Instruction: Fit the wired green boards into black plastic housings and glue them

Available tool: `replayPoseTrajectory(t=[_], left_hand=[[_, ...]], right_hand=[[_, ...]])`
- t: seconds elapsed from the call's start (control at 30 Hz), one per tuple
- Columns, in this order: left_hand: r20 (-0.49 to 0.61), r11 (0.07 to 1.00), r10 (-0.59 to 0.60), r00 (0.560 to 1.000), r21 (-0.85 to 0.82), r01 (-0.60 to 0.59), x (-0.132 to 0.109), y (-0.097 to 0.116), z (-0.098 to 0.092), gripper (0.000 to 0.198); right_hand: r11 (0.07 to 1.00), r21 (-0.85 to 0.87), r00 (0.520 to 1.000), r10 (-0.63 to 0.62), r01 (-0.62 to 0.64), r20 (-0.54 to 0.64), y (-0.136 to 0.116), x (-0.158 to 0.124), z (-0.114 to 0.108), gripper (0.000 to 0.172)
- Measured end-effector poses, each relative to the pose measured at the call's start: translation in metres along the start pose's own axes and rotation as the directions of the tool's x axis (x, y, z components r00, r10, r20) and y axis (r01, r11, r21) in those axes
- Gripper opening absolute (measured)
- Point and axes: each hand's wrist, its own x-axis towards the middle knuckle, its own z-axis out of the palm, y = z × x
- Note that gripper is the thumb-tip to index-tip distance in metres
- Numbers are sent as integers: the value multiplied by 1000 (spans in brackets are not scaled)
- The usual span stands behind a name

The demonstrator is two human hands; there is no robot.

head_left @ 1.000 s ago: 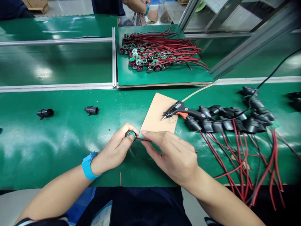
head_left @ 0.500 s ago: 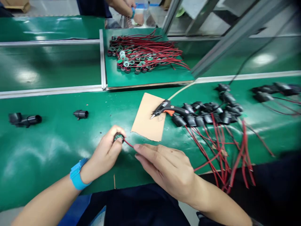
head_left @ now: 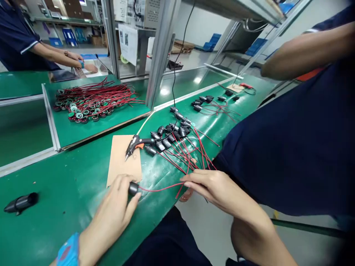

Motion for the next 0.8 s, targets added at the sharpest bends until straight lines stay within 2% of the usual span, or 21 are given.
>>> replayPoseTrajectory(t=[0.1,0.2,0.27,0.4,0.5,0.6,0.7,0.8], left_hand=[[77,985,92,993,138,-102,44,19,15,22],[139,917,178,974,337,-215,91,35,28,28],[168,867,225,960,414,-276,122,43,38,30],[213,804,316,924,457,-381,171,51,59,27],[243,750,363,900,496,-437,193,52,72,24],[234,710,376,896,549,-441,207,51,81,35],[214,688,375,902,588,-426,216,51,85,49],[206,679,367,907,608,-412,213,56,84,63]], right_hand=[[981,-85,984,172,-176,-45,29,-17,0,32],[932,-177,944,291,-316,-156,56,-28,6,32],[909,-197,918,320,-367,-233,73,-33,11,33],[888,-198,881,339,-416,-330,98,-37,17,32],[879,-184,862,354,-439,-363,108,-36,19,30],[882,-155,846,357,-445,-396,114,-26,14,27],[892,-115,831,352,-438,-432,128,-2,3,26],[885,-81,798,370,-459,-476,157,32,-13,26]])
